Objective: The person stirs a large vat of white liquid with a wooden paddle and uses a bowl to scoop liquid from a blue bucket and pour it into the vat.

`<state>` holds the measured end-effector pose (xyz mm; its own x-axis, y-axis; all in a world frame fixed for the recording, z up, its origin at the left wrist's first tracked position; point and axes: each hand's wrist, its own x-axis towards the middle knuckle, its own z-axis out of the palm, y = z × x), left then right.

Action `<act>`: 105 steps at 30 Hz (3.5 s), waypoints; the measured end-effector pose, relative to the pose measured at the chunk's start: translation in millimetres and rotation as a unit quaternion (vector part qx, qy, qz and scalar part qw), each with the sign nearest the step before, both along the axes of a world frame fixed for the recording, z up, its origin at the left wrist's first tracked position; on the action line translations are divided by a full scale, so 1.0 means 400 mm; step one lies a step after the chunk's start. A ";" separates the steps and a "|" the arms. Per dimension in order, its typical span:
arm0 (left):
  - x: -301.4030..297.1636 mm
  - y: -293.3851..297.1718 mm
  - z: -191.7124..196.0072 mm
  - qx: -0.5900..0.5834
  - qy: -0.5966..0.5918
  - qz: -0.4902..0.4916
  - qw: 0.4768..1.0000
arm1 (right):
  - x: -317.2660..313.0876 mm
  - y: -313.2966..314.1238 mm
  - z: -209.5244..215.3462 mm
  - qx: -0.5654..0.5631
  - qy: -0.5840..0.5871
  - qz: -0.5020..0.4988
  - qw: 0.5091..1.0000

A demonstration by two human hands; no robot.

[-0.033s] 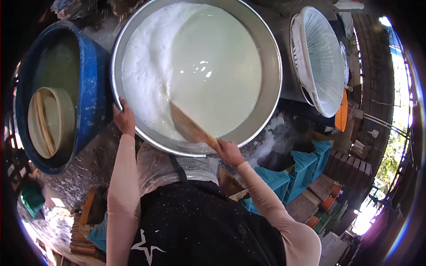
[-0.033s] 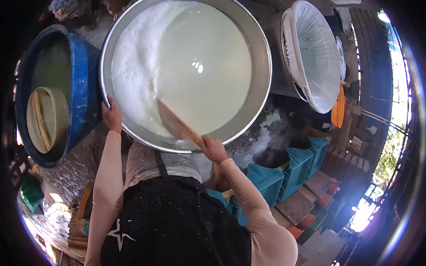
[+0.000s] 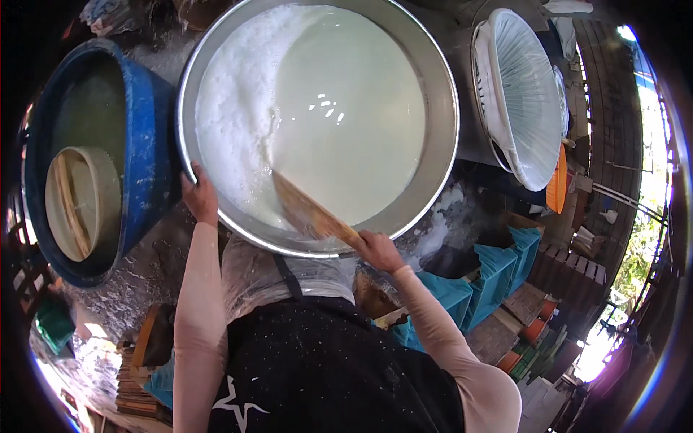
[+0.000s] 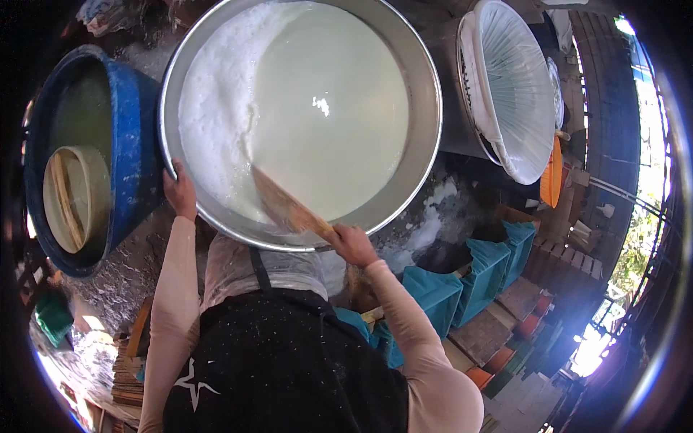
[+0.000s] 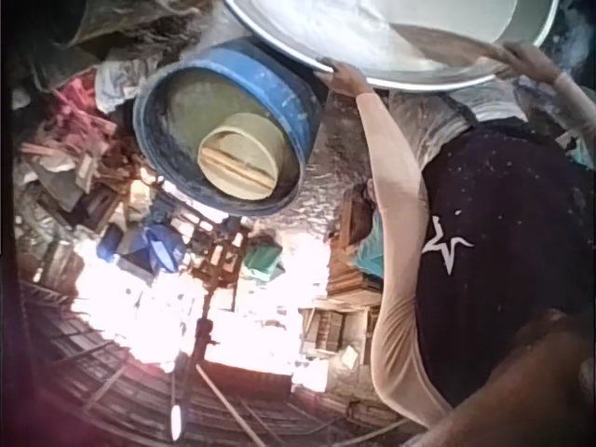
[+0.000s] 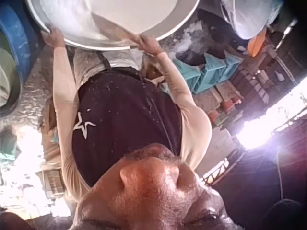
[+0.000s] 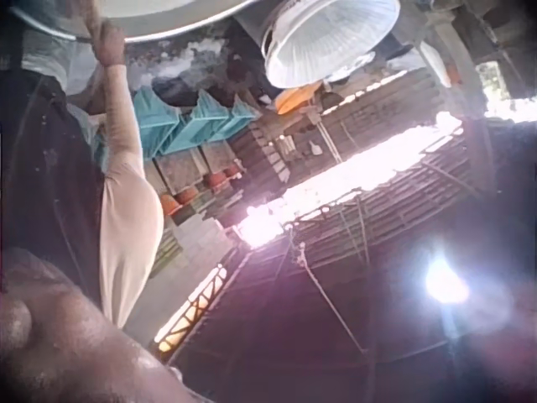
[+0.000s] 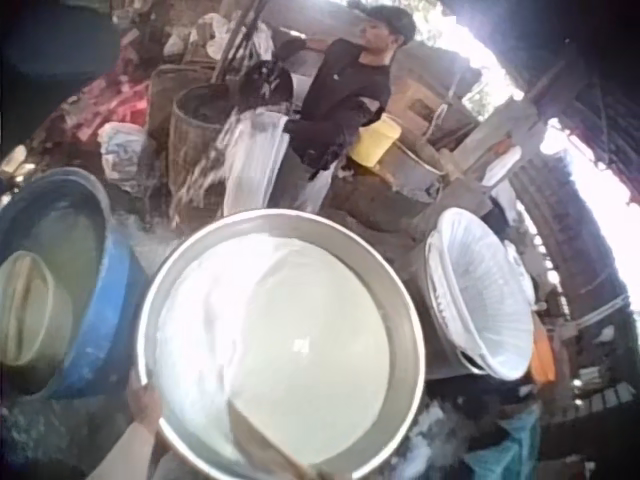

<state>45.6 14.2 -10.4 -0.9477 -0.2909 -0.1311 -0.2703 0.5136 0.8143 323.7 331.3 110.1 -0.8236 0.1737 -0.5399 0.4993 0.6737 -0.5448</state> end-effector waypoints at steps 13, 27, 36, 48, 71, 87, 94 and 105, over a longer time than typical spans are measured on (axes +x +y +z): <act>0.004 0.002 0.023 -0.035 -0.035 0.024 0.998 | -0.311 0.499 -0.209 0.212 0.151 -0.283 0.923; -0.004 0.019 0.026 -0.013 -0.019 0.018 1.000 | -0.259 0.121 -0.318 0.209 0.145 -0.134 0.958; -0.001 0.045 0.055 0.016 -0.020 0.031 0.999 | -0.031 -0.053 -0.148 0.165 0.072 0.000 0.984; 0.011 0.016 0.038 -0.018 -0.043 0.019 0.999 | 0.023 0.264 0.030 -0.183 -0.117 -0.271 0.938; -0.007 0.046 0.063 -0.010 -0.046 0.033 0.998 | -0.199 0.039 -0.315 0.196 0.161 -0.124 0.959; 0.006 0.012 0.018 -0.009 -0.015 0.013 1.000 | 0.033 0.151 0.004 -0.020 -0.017 0.049 0.998; 0.011 -0.007 0.002 -0.051 -0.015 0.013 0.998 | -0.010 0.302 -0.089 -0.043 0.126 -0.364 0.922; -0.008 -0.017 -0.009 -0.025 -0.012 0.020 0.999 | -0.319 0.341 -0.345 0.084 0.127 -0.309 0.939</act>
